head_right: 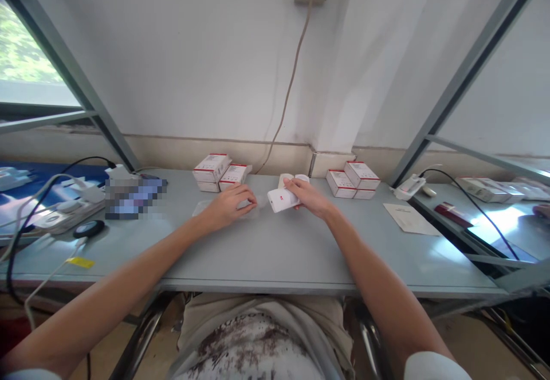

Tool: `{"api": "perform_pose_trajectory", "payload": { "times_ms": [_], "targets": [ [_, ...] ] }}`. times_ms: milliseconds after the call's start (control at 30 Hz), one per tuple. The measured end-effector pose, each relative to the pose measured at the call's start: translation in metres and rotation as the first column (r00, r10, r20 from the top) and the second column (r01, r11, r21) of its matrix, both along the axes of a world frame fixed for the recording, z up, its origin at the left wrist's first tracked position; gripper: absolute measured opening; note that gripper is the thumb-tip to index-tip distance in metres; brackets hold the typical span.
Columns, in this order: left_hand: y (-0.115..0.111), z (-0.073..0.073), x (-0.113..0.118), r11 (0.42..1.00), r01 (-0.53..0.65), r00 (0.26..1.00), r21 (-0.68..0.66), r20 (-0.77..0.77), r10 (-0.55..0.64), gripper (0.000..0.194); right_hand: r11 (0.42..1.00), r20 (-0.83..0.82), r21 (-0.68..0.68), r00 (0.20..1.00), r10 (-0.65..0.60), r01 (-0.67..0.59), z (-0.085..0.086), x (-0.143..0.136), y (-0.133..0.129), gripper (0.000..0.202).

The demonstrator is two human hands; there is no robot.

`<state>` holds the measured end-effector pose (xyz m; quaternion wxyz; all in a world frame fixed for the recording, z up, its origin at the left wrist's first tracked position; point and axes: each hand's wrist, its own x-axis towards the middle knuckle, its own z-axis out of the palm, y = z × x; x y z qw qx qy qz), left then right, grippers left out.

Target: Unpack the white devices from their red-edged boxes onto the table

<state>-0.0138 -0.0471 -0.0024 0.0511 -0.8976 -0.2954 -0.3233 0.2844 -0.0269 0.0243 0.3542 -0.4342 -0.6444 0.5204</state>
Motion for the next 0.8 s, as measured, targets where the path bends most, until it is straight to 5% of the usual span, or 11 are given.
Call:
{"api": "perform_pose_trajectory", "payload": {
  "times_ms": [333, 800],
  "targets": [
    [-0.0035, 0.0020, 0.0025, 0.996, 0.031, 0.999, -0.087, 0.010, -0.030, 0.025, 0.994, 0.136, -0.099, 0.990, -0.027, 0.041, 0.0045, -0.0013, -0.0058, 0.055],
    [-0.0107, 0.0045, 0.0086, 0.997, 0.041, 0.996, -0.070, 0.078, -0.036, 0.024, 0.989, 0.120, -0.082, 0.987, -0.109, 0.119, -0.0036, -0.0067, -0.0033, 0.057]
  ]
}}
